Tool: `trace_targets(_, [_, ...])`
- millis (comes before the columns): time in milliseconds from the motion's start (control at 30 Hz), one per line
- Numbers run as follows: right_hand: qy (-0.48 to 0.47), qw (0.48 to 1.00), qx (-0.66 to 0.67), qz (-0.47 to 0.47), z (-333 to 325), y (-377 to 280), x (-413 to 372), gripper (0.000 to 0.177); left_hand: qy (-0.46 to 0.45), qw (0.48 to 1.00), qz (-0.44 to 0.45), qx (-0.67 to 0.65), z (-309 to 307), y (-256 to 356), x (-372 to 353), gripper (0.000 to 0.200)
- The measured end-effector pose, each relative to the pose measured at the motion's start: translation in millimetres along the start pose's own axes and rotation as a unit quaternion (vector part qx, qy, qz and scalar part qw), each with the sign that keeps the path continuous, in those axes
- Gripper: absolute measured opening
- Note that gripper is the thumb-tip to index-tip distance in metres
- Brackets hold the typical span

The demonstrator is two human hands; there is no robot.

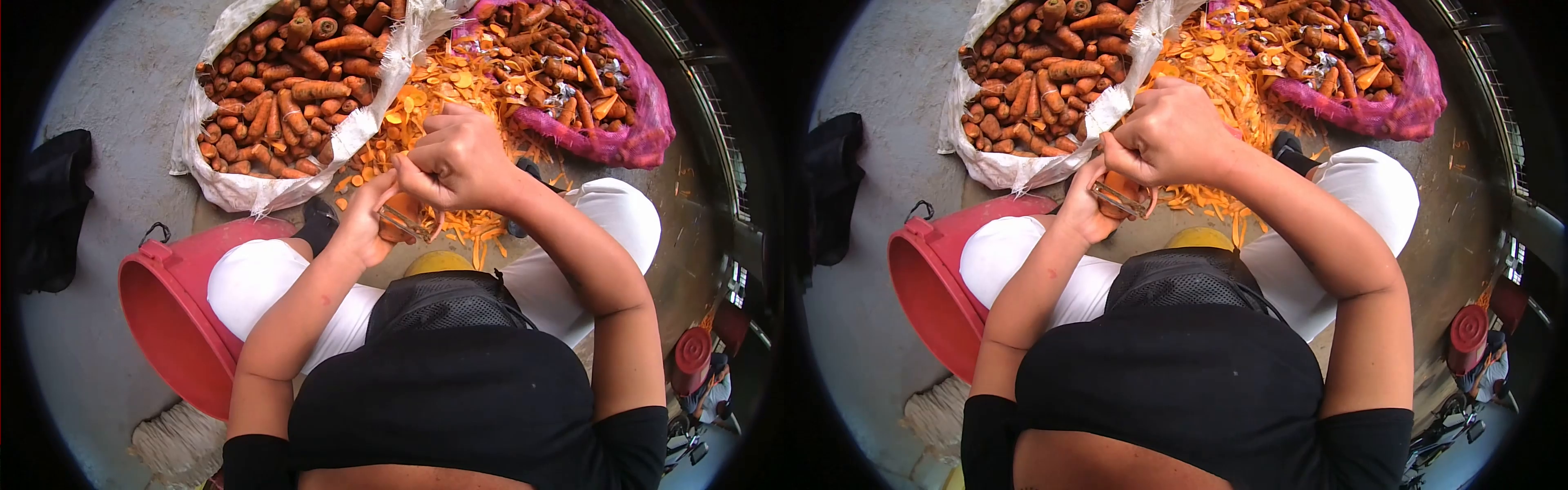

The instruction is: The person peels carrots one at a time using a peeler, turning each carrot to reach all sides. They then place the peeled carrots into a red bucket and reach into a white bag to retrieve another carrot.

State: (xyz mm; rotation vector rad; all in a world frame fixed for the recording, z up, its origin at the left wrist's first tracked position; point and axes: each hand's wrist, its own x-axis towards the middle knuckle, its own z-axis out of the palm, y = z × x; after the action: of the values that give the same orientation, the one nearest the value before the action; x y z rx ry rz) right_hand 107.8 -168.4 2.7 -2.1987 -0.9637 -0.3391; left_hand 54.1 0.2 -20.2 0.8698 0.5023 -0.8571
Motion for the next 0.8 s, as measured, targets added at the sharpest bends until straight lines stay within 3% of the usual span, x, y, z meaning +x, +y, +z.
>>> trace_targets(400, [0.000, 1.000, 0.004, -0.015, 5, 5, -1, 0.035, 0.041, 0.999, 0.007, -0.018, 18, 5, -11, 0.042])
trace_targets(500, [-0.011, 0.999, -0.029, 0.018, 1, 25, -2, 0.029, -0.009, 0.999, -0.051, 0.003, -1, 0, -18, 0.036])
trace_targets(800, [0.045, 0.994, -0.010, 0.095, 8, 52, -6, 0.031, -0.071, 0.997, -0.028, 0.014, 5, 6, -35, 0.037])
